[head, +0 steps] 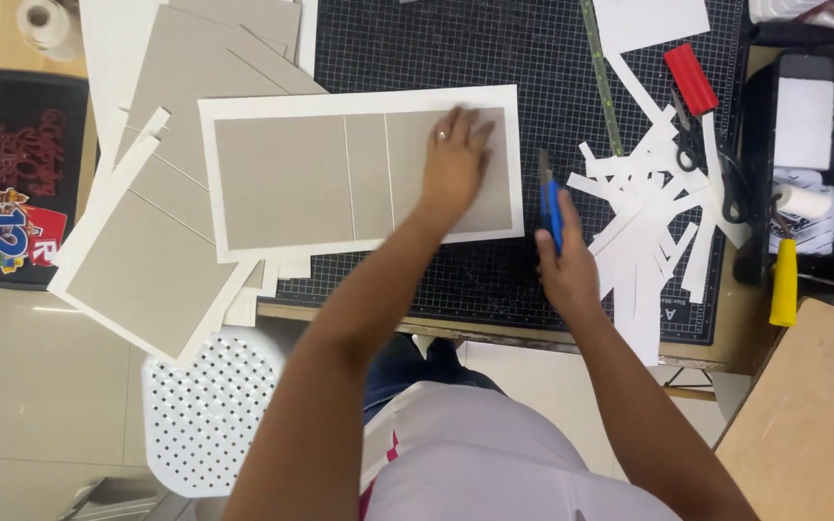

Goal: Trimming excess paper from the edges of cardboard sheets using a utility knife on a cutting mat.

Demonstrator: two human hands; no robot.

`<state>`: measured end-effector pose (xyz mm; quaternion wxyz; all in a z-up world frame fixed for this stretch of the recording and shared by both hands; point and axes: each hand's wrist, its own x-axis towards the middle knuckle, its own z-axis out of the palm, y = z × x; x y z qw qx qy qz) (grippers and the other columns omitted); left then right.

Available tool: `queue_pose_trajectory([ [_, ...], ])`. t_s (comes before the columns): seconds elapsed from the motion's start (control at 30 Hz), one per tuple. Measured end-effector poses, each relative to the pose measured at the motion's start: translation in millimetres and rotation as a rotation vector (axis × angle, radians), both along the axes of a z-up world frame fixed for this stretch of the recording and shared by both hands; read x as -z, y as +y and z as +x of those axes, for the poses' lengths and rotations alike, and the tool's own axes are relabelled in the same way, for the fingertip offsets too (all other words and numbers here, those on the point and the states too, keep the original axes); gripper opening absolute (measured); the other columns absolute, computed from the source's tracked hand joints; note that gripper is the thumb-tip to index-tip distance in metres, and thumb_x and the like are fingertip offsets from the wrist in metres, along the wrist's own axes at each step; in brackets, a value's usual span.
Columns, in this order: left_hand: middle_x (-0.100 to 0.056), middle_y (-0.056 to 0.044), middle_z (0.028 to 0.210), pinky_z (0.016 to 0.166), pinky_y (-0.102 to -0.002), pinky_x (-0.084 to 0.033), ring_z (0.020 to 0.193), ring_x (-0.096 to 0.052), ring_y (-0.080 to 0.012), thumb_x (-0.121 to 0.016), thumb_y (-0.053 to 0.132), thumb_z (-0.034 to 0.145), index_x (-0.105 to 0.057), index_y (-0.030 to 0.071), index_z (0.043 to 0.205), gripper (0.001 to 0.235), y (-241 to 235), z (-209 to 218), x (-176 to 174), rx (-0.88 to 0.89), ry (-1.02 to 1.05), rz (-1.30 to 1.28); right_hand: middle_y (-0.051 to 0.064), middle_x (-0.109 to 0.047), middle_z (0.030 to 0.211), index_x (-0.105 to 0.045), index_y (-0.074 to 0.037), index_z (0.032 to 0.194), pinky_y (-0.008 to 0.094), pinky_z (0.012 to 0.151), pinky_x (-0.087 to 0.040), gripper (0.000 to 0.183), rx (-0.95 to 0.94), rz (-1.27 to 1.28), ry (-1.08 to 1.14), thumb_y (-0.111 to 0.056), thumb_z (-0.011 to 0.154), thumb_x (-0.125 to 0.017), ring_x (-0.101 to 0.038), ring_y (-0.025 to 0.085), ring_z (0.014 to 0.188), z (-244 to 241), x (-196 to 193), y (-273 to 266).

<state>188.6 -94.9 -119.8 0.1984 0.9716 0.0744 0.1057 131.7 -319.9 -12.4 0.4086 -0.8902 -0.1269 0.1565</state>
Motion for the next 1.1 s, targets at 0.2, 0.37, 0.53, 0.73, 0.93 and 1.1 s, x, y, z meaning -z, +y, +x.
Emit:
queue_pose_trajectory([
  [0.2, -0.047, -0.011, 0.155, 0.126, -0.052, -0.021, 0.152, -0.03, -0.0333, -0.056, 0.035, 0.106, -0.054, 0.022, 0.148, 0.043, -23, -16, 21, -0.079, -0.037, 0.079, 0.021, -0.05, 0.154, -0.023, -0.025, 0.166, 0.06, 0.102, -0.051, 0.056, -0.124, -0.224, -0.103, -0.035, 0.114, -0.04, -0.058, 0.047, 0.128, 43, 15, 48],
  [0.37, -0.045, -0.011, 0.156, 0.127, -0.052, -0.02, 0.151, -0.03, -0.0336, -0.052, 0.033, 0.107, -0.051, 0.02, 0.146, 0.041, -21, -16, 25, -0.071, -0.032, 0.087, 0.023, -0.056, 0.148, -0.023, -0.027, 0.166, 0.056, 0.1, -0.054, 0.054, -0.134, -0.316, -0.142, -0.032, 0.115, -0.042, -0.061, 0.044, 0.125, 57, 26, 62],
  [0.53, -0.038, -0.01, 0.16, 0.128, -0.053, -0.015, 0.154, -0.023, -0.0331, -0.044, 0.036, 0.11, -0.047, 0.022, 0.148, 0.04, -21, -15, 22, -0.062, 0.056, 0.063, 0.021, -0.056, 0.148, -0.021, -0.03, 0.166, 0.054, 0.1, -0.053, 0.056, -0.155, -0.358, -0.105, -0.034, 0.114, -0.041, -0.062, 0.043, 0.125, 58, 25, 62],
  [0.73, -0.039, -0.013, 0.157, 0.128, -0.054, -0.015, 0.154, -0.023, -0.0347, -0.043, 0.036, 0.111, -0.046, 0.021, 0.147, 0.039, -21, -15, 21, -0.058, 0.055, 0.056, 0.024, -0.056, 0.147, -0.021, -0.026, 0.164, 0.055, 0.097, -0.054, 0.055, -0.192, -0.378, -0.089, -0.031, 0.113, -0.042, -0.064, 0.043, 0.121, 61, 26, 65],
  [0.93, -0.042, -0.013, 0.154, 0.128, -0.056, -0.014, 0.153, -0.025, -0.0353, -0.043, 0.038, 0.111, -0.048, 0.02, 0.146, 0.04, -23, -13, 26, -0.06, 0.019, 0.053, 0.027, -0.062, 0.137, -0.021, -0.024, 0.159, 0.058, 0.093, -0.054, 0.052, -0.274, -0.422, -0.088, -0.024, 0.112, -0.043, -0.067, 0.046, 0.113, 68, 25, 61],
  [1.1, -0.042, -0.02, 0.157, 0.128, -0.06, -0.015, 0.15, -0.03, -0.0427, -0.037, 0.035, 0.109, -0.051, 0.012, 0.147, 0.046, -20, -11, 31, -0.027, -0.078, 0.029, 0.022, -0.068, 0.089, -0.017, -0.02, 0.162, 0.054, 0.06, -0.046, 0.06, -0.266, -0.366, 0.002, -0.022, 0.109, -0.045, -0.064, 0.043, 0.067, 63, 36, 51],
])
